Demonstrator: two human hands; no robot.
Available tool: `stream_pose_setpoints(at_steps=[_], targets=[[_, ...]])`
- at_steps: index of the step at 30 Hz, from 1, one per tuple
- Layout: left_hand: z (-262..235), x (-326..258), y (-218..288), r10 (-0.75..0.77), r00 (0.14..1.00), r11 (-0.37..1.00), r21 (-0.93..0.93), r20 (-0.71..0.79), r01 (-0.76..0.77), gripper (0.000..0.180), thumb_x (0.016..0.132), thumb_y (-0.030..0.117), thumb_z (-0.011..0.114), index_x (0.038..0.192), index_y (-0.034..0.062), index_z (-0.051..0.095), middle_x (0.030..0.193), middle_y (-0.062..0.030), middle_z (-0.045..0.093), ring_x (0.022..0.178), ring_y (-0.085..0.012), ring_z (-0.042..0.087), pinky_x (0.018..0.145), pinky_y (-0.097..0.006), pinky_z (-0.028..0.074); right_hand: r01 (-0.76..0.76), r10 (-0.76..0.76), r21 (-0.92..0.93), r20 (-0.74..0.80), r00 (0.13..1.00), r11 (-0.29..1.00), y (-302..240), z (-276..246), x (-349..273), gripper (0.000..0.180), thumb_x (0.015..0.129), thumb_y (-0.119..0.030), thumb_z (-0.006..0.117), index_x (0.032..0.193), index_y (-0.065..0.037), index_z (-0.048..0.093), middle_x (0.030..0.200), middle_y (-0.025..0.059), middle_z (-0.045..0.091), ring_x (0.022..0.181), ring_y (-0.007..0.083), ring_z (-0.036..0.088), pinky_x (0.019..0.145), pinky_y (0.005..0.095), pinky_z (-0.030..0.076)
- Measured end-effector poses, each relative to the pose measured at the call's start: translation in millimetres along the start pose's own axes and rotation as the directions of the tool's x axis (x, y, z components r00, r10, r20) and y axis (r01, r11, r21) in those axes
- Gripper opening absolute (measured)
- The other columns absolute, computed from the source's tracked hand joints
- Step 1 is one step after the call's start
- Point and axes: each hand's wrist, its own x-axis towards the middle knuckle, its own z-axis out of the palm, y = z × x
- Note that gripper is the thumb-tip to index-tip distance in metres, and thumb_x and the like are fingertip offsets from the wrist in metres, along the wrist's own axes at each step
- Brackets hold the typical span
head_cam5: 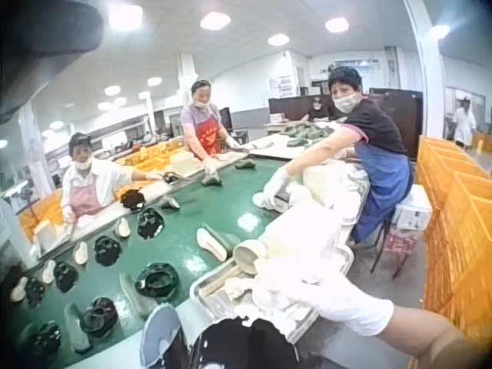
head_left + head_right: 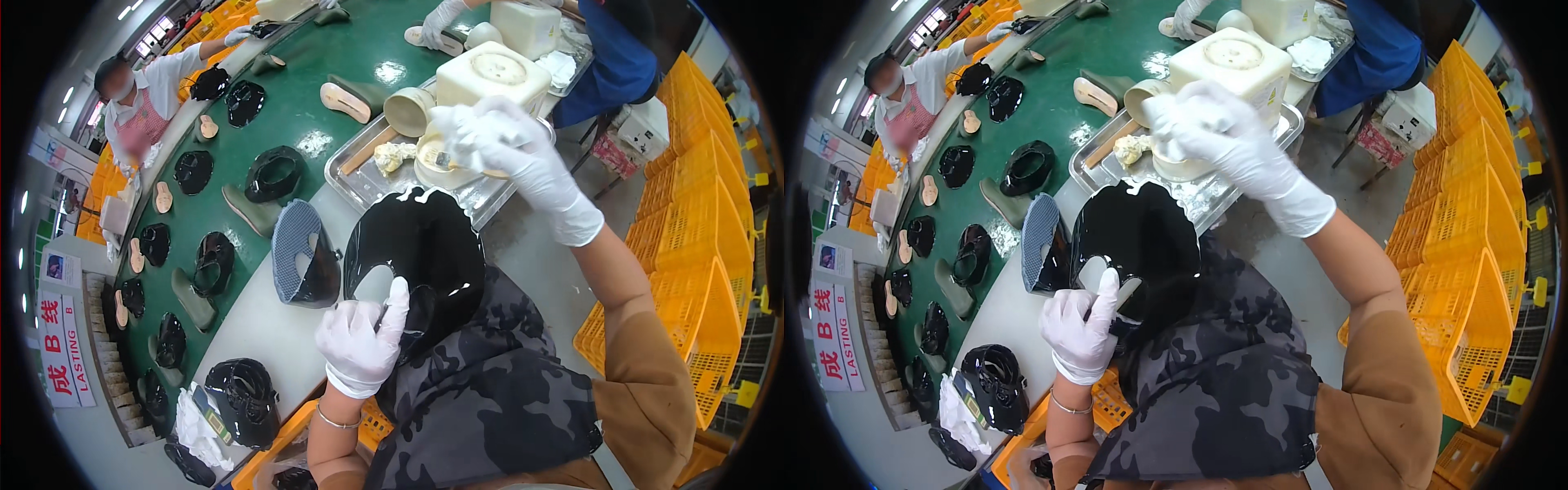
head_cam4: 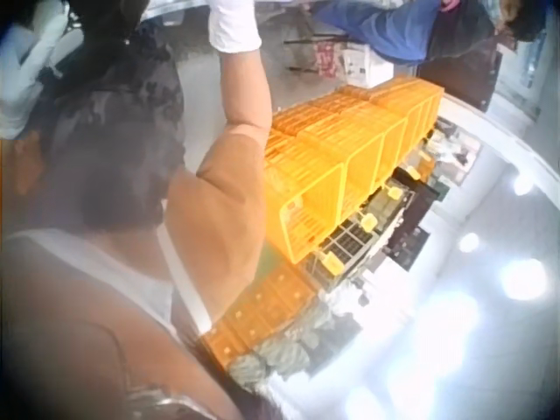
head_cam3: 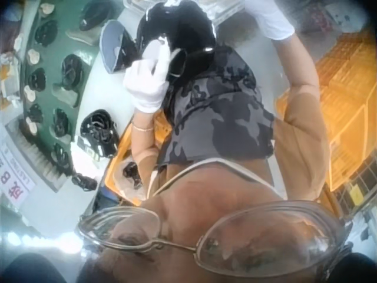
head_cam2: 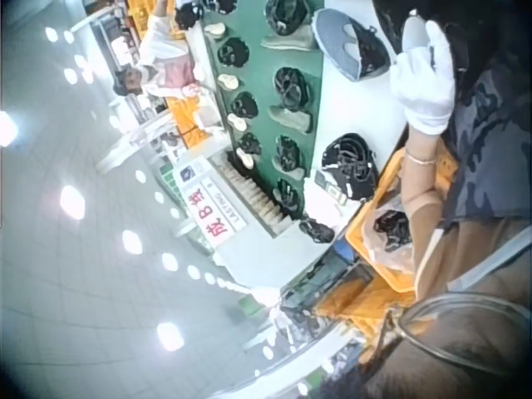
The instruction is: The person applies a white adhesive to the bottom of a black shoe sole using a brush. They repeatedly dip the brush into a container of glue and spread it evenly across the textured surface of the sole. The person handles multiple shoes, placing them on a green workbench and retrieving them from a yellow basket.
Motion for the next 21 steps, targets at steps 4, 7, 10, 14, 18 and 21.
stream_pose_setpoints(at_steps=[4, 7, 10, 14, 18, 21], targets=[[-2, -1, -1, 0.051, 0.998, 0.996, 0.07, 0.027, -0.053, 0.054, 0.057, 0.003, 0.059, 0.11, 0.0087, 0.063, 0.064, 0.0005, 0.041, 0.056, -0.0161, 0.044, 0.048, -0.029, 0.031, -0.056, 0.037, 0.051, 0.322, 0.946, 0.997, 16, 27, -4, 0.025, 0.087, -0.008, 0.056, 0.108, -0.004, 0.044, 0.087, 0.0038, 0.057, 0.076, 0.0091, 0.057, 0.072, 0.024, 0.047], [-4, -4, -3, 0.068, 0.998, 0.993, 0.1, 0.005, -0.068, 0.042, 0.064, 0.004, 0.061, 0.106, 0.0076, 0.064, 0.062, 0.002, 0.04, 0.055, -0.0144, 0.042, 0.047, -0.028, 0.03, -0.109, 0.112, -0.029, 0.407, 0.906, 0.994, 20, 36, -3, 0.026, 0.084, -0.006, 0.058, 0.106, -0.006, 0.044, 0.088, 0.0046, 0.055, 0.078, 0.0113, 0.057, 0.066, 0.0237, 0.048], [-5, -6, -4, 0.06, 0.998, 0.993, 0.097, 0.0, -0.06, 0.039, 0.065, 0.004, 0.061, 0.104, 0.0091, 0.065, 0.062, 0.0017, 0.041, 0.056, -0.0147, 0.043, 0.047, -0.028, 0.03, -0.164, 0.14, 0.019, 0.431, 0.891, 0.986, 26, 40, -5, 0.024, 0.082, -0.005, 0.059, 0.101, -0.006, 0.044, 0.085, 0.003, 0.054, 0.075, 0.0103, 0.056, 0.065, 0.0246, 0.048], [-4, -7, -2, 0.065, 0.998, 0.993, 0.099, 0.011, -0.066, 0.034, 0.068, 0.007, 0.057, 0.101, 0.0107, 0.066, 0.064, 0.0004, 0.044, 0.057, -0.0166, 0.046, 0.048, -0.029, 0.031, 0.074, -0.007, -0.157, 0.39, 0.921, 0.985, 29, 34, -1, 0.027, 0.078, -0.003, 0.061, 0.099, -0.007, 0.044, 0.079, 0.0032, 0.053, 0.068, 0.0117, 0.057, 0.06, 0.0252, 0.049], [-5, -7, -1, 0.07, 0.997, 0.995, 0.076, -0.023, -0.068, 0.039, 0.068, 0.006, 0.059, 0.106, 0.0089, 0.064, 0.065, -0.0008, 0.045, 0.059, -0.0189, 0.047, 0.049, -0.031, 0.032, 0.233, -0.096, -0.322, 0.389, 0.916, 0.917, 34, 28, 6, 0.024, 0.077, -0.006, 0.061, 0.095, -0.007, 0.046, 0.078, 0.0027, 0.053, 0.07, 0.0104, 0.056, 0.062, 0.0248, 0.047], [-7, -11, -3, 0.057, 0.997, 0.998, 0.03, -0.054, -0.056, 0.042, 0.066, 0.005, 0.061, 0.108, 0.0078, 0.063, 0.065, -0.0008, 0.046, 0.06, -0.0192, 0.047, 0.049, -0.031, 0.031, -0.002, 0.111, -0.23, 0.462, 0.88, 0.973, 23, 20, 5, 0.028, 0.081, -0.016, 0.062, 0.104, -0.007, 0.048, 0.088, 0.0026, 0.052, 0.083, 0.0118, 0.054, 0.071, 0.0257, 0.046]])
